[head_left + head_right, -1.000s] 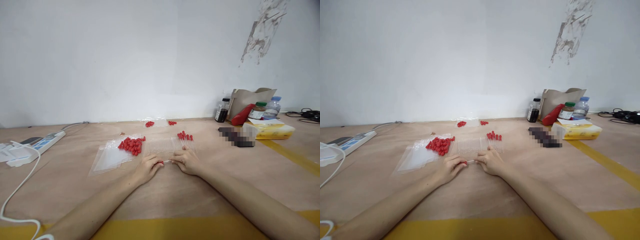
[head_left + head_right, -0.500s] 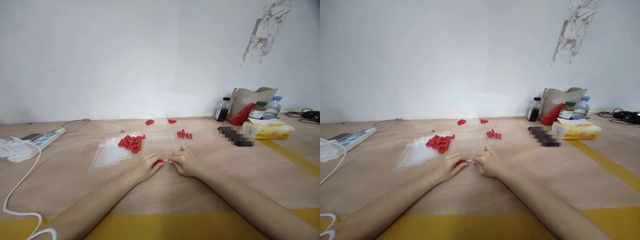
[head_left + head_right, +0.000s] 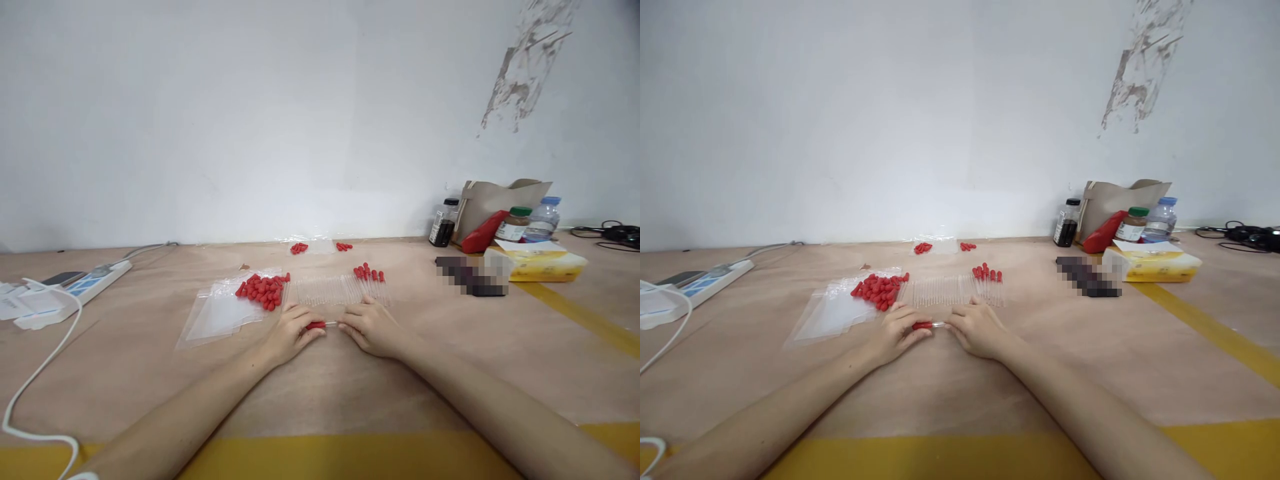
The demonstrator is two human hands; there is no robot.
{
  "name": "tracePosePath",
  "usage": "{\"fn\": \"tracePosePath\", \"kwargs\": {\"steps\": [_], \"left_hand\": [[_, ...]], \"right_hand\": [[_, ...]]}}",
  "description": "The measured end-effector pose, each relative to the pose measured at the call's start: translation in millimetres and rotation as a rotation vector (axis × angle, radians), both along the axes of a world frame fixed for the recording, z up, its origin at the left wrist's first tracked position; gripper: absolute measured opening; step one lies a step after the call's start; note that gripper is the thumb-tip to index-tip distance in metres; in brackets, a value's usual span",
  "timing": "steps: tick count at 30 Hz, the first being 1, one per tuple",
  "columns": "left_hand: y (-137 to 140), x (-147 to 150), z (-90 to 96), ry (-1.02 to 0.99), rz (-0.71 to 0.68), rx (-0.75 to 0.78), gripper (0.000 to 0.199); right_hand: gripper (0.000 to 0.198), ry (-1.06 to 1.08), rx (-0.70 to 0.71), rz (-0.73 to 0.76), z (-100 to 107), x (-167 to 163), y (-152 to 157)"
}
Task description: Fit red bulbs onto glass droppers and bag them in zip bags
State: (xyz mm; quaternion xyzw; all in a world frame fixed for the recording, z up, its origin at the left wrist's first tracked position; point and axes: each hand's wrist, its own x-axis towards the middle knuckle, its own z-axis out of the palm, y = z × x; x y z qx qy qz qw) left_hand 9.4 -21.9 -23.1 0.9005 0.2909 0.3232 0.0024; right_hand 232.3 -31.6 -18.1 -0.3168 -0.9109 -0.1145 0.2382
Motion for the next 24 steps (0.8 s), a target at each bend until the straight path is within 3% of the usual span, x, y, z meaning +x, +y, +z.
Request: {"fn": "tracePosePath", "kwargs": {"steps": [4, 12, 16, 20, 24], "left_hand": [[-1, 0, 1.2, 0.029, 0.083, -0.01, 0.013], [-5, 3, -1.6, 0.021, 0.05, 0.043, 0.012], [-4, 4, -1.6, 0.038, 0.058, 0.027, 0.012], [-2, 2, 1.9, 0.044, 0.089, 0.021, 0.011], [3, -8, 7.0, 0.033, 0.304, 0.092, 0.027]], "right_hand": [[0.023, 0.027, -0.024, -0.038, -2, 3, 0], [0.021, 0.107, -0.022, -0.021, -9, -4, 5], [0.022, 0.061, -0.051, -0.03, -5, -3, 5], [0.021, -0.054, 0.025, -0.05, 6, -4, 2], [0.022, 0.023, 0.022, -0.162, 18, 10, 7]]}}
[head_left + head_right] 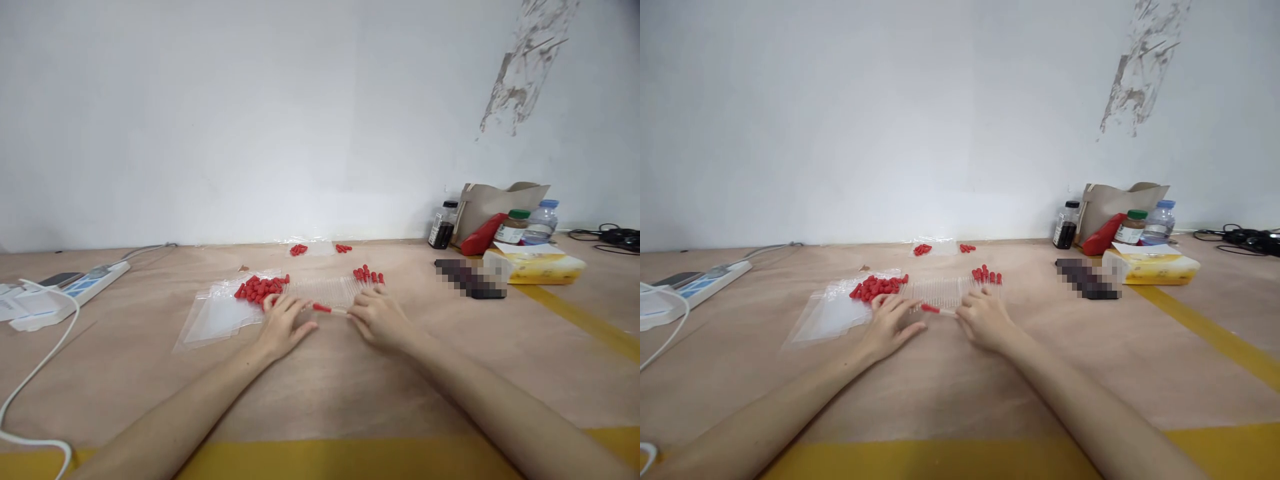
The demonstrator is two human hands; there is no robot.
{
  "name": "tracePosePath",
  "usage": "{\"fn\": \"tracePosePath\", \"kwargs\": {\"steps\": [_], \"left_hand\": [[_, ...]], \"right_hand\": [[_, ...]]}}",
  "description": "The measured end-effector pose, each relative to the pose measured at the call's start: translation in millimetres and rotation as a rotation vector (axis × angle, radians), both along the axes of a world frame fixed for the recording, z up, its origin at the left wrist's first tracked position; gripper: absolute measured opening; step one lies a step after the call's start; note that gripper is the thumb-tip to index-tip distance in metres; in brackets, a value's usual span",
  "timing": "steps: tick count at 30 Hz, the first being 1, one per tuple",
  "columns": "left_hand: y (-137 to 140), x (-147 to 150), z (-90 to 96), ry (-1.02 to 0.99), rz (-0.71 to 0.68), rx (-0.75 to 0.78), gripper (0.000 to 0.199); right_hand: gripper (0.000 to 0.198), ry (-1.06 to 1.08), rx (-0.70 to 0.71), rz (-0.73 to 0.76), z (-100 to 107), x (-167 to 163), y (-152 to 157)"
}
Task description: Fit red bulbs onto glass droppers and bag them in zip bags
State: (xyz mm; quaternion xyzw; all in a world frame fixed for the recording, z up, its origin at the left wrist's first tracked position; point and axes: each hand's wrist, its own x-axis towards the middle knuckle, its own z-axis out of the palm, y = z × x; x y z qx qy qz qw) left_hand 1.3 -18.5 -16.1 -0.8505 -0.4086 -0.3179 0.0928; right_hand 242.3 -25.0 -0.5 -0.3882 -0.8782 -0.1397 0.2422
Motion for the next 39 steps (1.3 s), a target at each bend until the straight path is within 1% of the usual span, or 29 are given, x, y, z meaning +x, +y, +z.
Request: {"fn": "tracePosePath", "kwargs": {"steps": [2, 4, 6, 8, 9, 11, 14, 19, 23, 26, 28, 29, 31, 33, 35, 39], "left_hand": [[4, -7, 1.6, -0.005, 0.168, 0.045, 0.028], [9, -12, 2.4, 0.003, 0.283, 0.062, 0.022], [12, -14, 2.3, 0.013, 0.337, 0.062, 0.022], [13, -14, 1.3, 0.019, 0.36, 0.067, 0.024], [14, -14, 0.7, 0.021, 0.371, 0.073, 0.024], [14, -12, -0.7, 0.026, 0.396, 0.085, 0.022], [14, -11, -1.7, 0.037, 0.43, 0.089, 0.019], [15, -16, 2.5, 0.025, 0.486, 0.069, 0.015], [23, -26, 12.5, 0.003, 0.571, 0.079, 0.014], [38, -30, 25.0, 0.03, 0.597, 0.047, 0.019], [53, -28, 33.9, 0.079, 0.611, -0.008, 0.024], [62, -26, 37.9, 0.109, 0.633, -0.05, 0.026], [80, -18, 43.3, 0.181, 0.71, -0.183, 0.031], [96, -10, 44.8, 0.209, 0.748, -0.252, 0.033], [108, -4, 43.4, 0.226, 0.773, -0.284, 0.035], [121, 4, 39.8, 0.261, 0.816, -0.313, 0.038]], "right_hand": [[0.023, 0.172, -0.058, -0.182, 3, 16, 10], [0.027, 0.333, -0.154, -0.441, 4, 36, 24], [0.031, 0.419, -0.244, -0.697, 0, 55, 39], [0.033, 0.427, -0.316, -0.835, -8, 70, 51], [0.033, 0.421, -0.341, -0.872, -12, 76, 56], [0.033, 0.404, -0.374, -0.903, -20, 82, 63], [0.033, 0.385, -0.394, -0.897, -27, 83, 68], [0.035, 0.388, -0.41, -0.853, -30, 83, 68], [0.031, 0.419, -0.423, -0.824, -31, 82, 67], [0.025, 0.481, -0.408, -0.809, -30, 79, 67], [0.022, 0.534, -0.389, -0.797, -29, 76, 66], [0.021, 0.552, -0.382, -0.79, -28, 74, 66], [0.019, 0.557, -0.389, -0.779, -27, 71, 65], [0.017, 0.528, -0.417, -0.776, -26, 69, 63], [0.017, 0.492, -0.434, -0.777, -26, 68, 61], [0.018, 0.458, -0.434, -0.785, -27, 67, 60]]}}
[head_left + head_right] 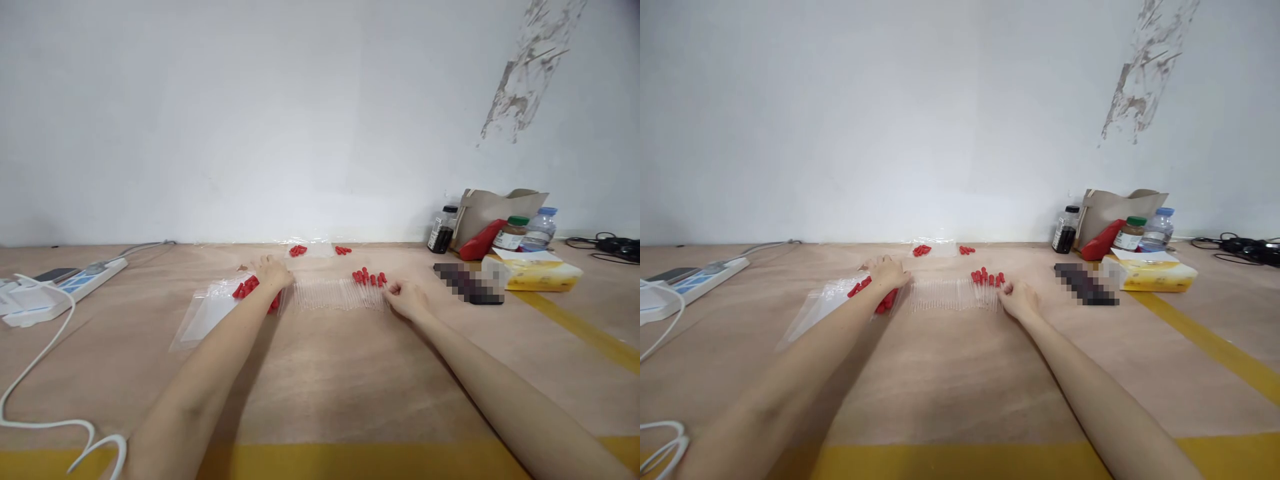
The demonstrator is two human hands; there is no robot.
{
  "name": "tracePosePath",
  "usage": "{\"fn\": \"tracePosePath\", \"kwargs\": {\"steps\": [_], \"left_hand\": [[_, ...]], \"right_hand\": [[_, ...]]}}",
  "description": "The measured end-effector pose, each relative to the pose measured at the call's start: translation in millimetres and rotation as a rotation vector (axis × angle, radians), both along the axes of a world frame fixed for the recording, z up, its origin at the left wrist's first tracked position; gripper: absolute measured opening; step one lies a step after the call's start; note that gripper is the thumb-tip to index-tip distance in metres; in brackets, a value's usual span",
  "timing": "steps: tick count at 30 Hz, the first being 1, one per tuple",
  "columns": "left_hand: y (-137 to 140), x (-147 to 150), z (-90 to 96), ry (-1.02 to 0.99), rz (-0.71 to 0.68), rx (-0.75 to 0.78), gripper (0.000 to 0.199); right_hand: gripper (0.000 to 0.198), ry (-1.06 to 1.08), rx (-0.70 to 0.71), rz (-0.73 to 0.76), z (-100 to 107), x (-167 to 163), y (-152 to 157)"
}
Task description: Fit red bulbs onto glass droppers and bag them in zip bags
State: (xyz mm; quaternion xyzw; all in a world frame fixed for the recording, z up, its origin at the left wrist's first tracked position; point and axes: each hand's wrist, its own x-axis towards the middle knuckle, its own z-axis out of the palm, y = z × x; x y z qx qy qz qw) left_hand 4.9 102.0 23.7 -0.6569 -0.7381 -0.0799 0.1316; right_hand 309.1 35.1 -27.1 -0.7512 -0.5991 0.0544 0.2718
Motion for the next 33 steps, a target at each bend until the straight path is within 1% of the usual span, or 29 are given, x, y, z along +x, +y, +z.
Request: {"fn": "tracePosePath", "kwargs": {"steps": [4, 9, 12, 15, 18, 20, 21, 23, 24, 26, 27, 29, 30, 31, 33], "left_hand": [[5, 2, -1.6, 0.005, 0.023, -0.044, 0.037], [8, 3, -7.4, -0.022, 0.032, -0.051, 0.042], [7, 5, -6.2, -0.034, 0.019, -0.021, 0.039], [0, 10, 1.8, -0.034, -0.034, 0.054, 0.034], [-20, 15, 9.2, -0.033, -0.135, 0.156, 0.025], [-40, 16, 8.0, -0.038, -0.228, 0.206, 0.022], [-52, 15, 4.8, -0.046, -0.293, 0.227, 0.021], [-75, 12, -6.5, -0.134, -0.551, 0.273, 0.018], [-86, 10, -13.7, -0.173, -0.651, 0.273, 0.017], [-103, 5, -28.6, -0.237, -0.781, 0.253, 0.014], [-109, 4, -35.0, -0.269, -0.813, 0.25, 0.013], [-115, 3, -44.2, -0.33, -0.85, 0.246, 0.011], [-117, 3, -46.6, -0.346, -0.859, 0.244, 0.013], [-117, 3, -47.7, -0.351, -0.865, 0.239, 0.015], [-118, 5, -47.0, -0.342, -0.874, 0.227, 0.016]], "right_hand": [[0.018, -0.023, -0.011, -0.014, -1, -1, 0], [0.019, -0.08, -0.045, -0.036, 0, -3, 0], [0.021, -0.116, -0.092, -0.041, 2, -4, 0], [0.026, -0.173, -0.129, -0.028, 2, -6, 0], [0.032, -0.244, -0.167, -0.011, 1, -9, 2], [0.035, -0.27, -0.188, 0.001, 1, -12, 3], [0.036, -0.272, -0.198, 0.004, 1, -13, 4], [0.037, -0.261, -0.213, 0.009, 2, -12, 4], [0.038, -0.253, -0.221, 0.011, 3, -11, 4], [0.039, -0.232, -0.224, 0.011, 6, -9, 3], [0.039, -0.215, -0.213, 0.012, 8, -7, 2], [0.036, -0.163, -0.144, 0.022, 10, -7, -1], [0.033, -0.123, -0.085, 0.041, 11, -8, -3], [0.029, -0.074, -0.016, 0.079, 11, -11, -6], [0.023, 0.036, 0.128, 0.234, 9, -22, -14]]}}
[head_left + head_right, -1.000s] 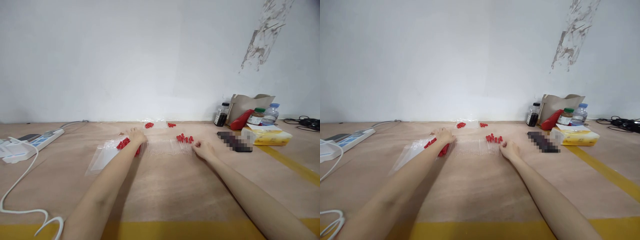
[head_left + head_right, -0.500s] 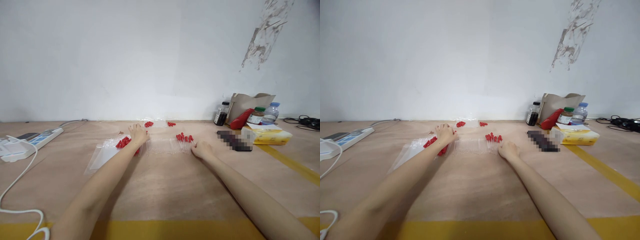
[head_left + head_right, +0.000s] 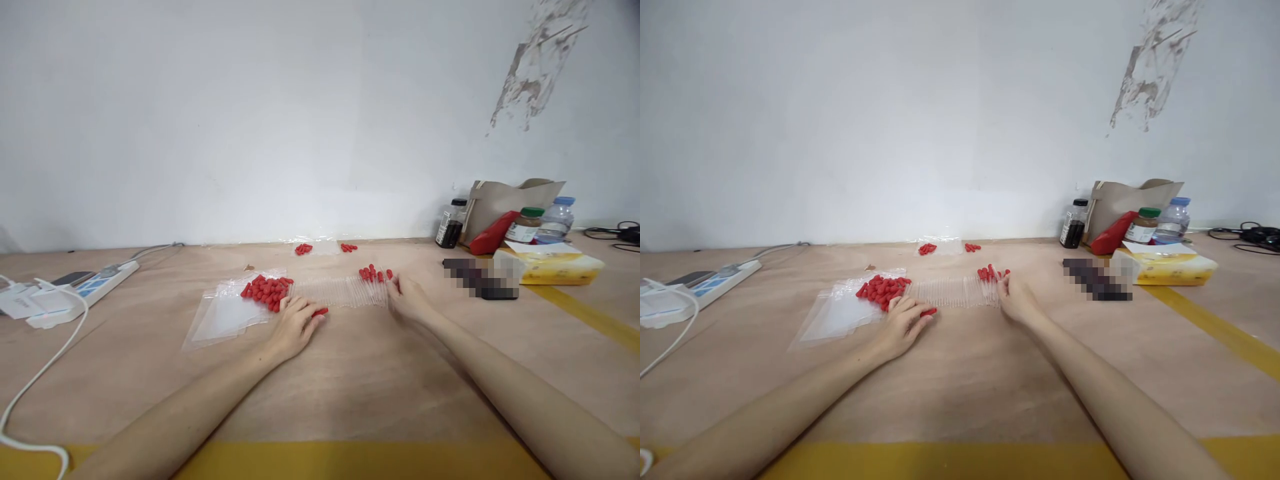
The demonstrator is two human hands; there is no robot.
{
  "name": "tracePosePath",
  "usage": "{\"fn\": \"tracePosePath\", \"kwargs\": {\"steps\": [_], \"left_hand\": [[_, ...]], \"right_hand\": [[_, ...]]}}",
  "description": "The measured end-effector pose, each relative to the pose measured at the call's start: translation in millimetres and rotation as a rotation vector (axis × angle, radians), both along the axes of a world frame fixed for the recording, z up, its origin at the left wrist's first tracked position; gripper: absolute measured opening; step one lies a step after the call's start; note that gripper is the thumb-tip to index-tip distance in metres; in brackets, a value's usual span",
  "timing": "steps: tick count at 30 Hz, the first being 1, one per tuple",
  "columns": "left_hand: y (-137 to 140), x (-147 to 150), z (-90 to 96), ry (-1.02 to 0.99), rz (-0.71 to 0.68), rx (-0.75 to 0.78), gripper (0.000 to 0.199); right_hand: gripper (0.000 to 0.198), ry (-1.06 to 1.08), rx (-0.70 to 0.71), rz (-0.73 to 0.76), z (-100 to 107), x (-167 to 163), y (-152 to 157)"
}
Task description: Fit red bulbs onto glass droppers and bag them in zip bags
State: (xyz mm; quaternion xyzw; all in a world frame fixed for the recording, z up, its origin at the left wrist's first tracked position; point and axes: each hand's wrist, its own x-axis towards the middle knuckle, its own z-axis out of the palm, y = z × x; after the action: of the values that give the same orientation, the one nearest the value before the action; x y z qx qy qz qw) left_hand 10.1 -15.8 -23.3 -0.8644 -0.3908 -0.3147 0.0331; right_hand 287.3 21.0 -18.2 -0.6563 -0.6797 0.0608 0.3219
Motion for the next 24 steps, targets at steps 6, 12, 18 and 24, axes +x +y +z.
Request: {"fn": "tracePosePath", "kwargs": {"steps": [6, 12, 18, 24], "left_hand": [[-5, 3, 4.6, -0.034, 0.001, -0.027, 0.013], [-5, 1, 1.4, -0.06, 0.013, -0.04, 0.012], [-3, 2, 0.8, -0.073, 0.005, -0.039, 0.012], [-8, 3, 5.3, -0.097, -0.036, -0.032, 0.015]], "right_hand": [[0.021, 0.084, 0.26, 0.554, -8, -45, -35], [0.025, -0.028, 0.35, 0.659, -8, -59, -46], [0.024, -0.071, 0.308, 0.646, -12, -59, -44], [0.023, -0.048, 0.296, 0.657, -14, -59, -42]]}}
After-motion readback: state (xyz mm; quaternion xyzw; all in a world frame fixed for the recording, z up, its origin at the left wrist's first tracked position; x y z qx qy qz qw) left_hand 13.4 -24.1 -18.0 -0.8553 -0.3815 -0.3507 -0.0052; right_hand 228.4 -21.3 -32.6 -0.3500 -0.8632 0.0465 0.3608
